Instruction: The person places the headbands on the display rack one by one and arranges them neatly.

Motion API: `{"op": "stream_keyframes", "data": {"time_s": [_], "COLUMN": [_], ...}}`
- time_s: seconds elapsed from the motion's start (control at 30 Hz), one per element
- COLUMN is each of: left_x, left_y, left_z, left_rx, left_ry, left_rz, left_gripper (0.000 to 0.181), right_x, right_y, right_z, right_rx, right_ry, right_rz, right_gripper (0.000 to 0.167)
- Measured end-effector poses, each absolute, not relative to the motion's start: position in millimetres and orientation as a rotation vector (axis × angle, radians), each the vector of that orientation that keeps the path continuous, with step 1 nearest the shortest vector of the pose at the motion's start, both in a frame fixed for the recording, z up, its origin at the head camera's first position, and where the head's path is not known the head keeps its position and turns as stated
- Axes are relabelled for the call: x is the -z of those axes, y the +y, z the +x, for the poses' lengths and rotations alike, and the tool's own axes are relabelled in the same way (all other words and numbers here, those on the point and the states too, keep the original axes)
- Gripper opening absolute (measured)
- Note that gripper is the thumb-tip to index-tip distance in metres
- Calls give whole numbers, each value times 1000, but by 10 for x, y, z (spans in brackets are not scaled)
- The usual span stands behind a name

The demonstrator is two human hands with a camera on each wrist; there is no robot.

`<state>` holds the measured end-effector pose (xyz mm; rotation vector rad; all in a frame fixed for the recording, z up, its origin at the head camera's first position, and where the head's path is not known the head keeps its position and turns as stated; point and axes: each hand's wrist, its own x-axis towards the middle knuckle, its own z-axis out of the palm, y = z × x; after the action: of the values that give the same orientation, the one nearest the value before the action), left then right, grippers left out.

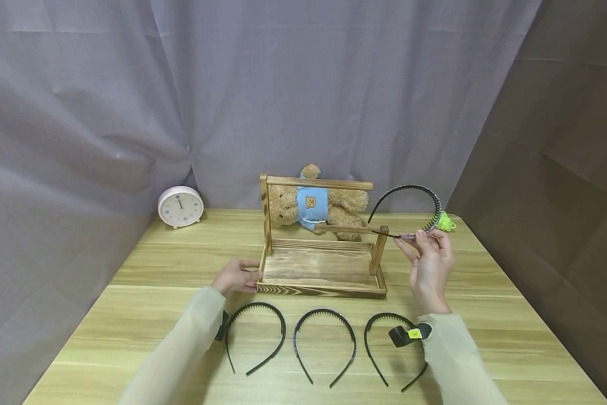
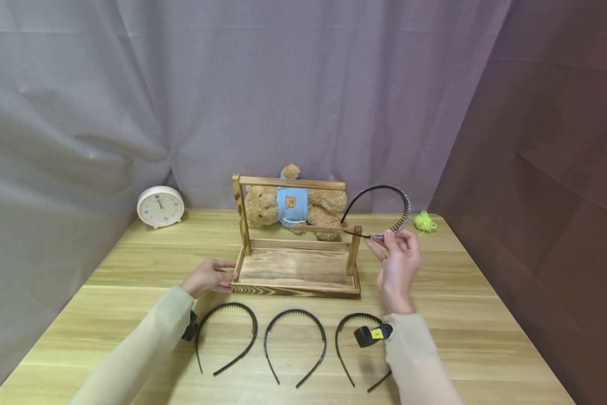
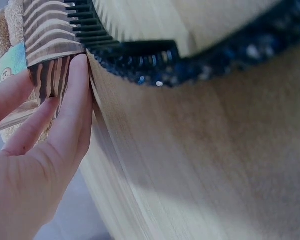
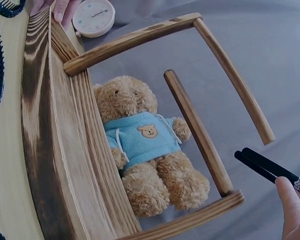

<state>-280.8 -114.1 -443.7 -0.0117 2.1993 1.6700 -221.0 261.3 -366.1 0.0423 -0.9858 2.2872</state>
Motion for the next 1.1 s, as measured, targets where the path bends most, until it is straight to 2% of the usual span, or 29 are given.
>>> {"op": "stream_keyframes", "data": {"time_s": [0.77, 1.1], "left_x": [4465, 4465], "left_y": [-1149, -1134], "left_z": [-2806, -2806], "left_rx": [-1683, -1683], "left_ry": [2200, 2206], "left_rz": [-8, 1], "left_gripper": [47, 48], "right_x": [3603, 3610], "right_y": [2253, 2151], "right_z": [-2410, -2497], "right_rx": [-2230, -2185], "right_ry": [-1175, -1281], "right_rz": [-3, 23], "right_gripper": [8, 13]}}
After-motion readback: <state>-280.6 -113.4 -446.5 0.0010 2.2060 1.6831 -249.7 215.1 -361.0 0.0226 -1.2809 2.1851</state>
